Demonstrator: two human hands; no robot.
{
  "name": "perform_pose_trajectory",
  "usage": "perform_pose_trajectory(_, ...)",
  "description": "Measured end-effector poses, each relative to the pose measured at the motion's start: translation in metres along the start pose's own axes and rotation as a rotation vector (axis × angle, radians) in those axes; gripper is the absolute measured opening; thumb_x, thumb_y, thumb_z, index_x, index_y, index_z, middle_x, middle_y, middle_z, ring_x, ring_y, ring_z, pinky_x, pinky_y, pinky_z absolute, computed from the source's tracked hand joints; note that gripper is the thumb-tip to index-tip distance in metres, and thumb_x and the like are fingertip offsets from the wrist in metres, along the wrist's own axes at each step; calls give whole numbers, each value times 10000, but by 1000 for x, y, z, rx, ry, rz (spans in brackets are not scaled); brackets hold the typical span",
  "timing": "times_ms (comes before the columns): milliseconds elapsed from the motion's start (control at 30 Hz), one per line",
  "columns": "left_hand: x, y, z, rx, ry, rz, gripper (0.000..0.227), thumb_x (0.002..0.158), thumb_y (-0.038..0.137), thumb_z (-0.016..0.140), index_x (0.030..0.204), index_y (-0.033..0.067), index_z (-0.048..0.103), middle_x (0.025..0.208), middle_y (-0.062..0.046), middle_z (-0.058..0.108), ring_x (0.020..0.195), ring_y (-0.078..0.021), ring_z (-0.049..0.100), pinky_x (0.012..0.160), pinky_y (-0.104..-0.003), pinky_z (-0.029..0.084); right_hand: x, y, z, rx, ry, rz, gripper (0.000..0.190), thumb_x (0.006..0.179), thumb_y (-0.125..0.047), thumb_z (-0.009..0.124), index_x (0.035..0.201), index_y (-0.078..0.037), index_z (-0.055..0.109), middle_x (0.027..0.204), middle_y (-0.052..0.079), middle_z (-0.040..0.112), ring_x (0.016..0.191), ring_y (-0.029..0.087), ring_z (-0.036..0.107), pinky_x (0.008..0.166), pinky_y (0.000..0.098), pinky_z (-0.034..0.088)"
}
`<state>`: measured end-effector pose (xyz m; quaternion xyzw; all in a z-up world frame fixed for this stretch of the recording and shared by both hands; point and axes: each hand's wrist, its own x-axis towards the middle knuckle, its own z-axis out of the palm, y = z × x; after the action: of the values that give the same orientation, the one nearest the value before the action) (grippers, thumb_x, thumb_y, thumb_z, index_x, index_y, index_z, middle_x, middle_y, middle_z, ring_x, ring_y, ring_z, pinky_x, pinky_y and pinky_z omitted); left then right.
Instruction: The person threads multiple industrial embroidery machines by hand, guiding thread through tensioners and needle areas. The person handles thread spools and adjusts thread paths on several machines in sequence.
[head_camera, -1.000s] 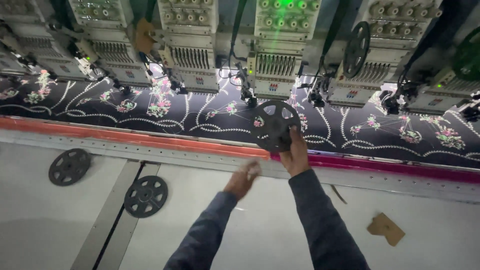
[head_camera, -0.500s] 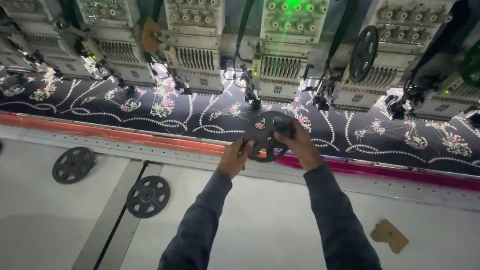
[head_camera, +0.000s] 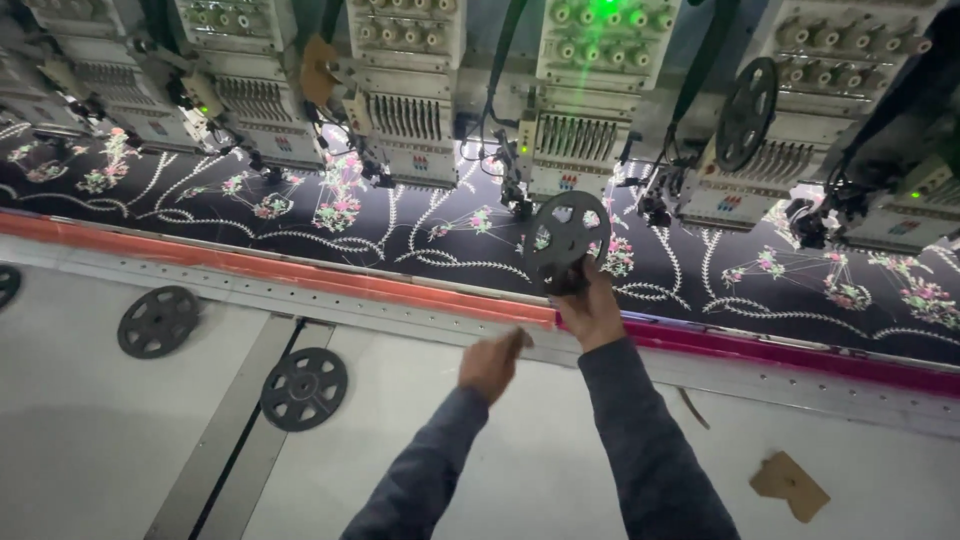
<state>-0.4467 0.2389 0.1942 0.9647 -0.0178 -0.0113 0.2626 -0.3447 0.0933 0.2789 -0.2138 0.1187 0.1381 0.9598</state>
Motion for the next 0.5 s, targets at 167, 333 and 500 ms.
perform_pose_trajectory(167,-1,-38,65,-14,-91,261,195,1042,261,537,1156,222,690,1054,-78,769,1014,-291,735,866,-422,590,25,11,-32,178,2,86,240,1046,-206,603,1190,-31,683,1267,188,698,1242,356,630,1073,547,511)
perform_pose_trajectory(333,6,-19,-4,-537,-22,8,451,1049,351,551,1466,191,486,1435,-145,591,1373,-371,505,1145,-538,419,-24,18,-8,124,-24,69,281,1014,-157,617,1250,-12,660,1284,195,687,1235,349,634,1095,531,510)
perform_pose_trajectory(500,35,-20,-17,-832,289,124,303,1096,315,511,1281,90,595,901,-79,739,788,-187,737,772,-384,616,-33,18,-2,-548,-24,99,135,954,-148,646,1081,-104,653,892,91,664,689,204,601,654,365,546)
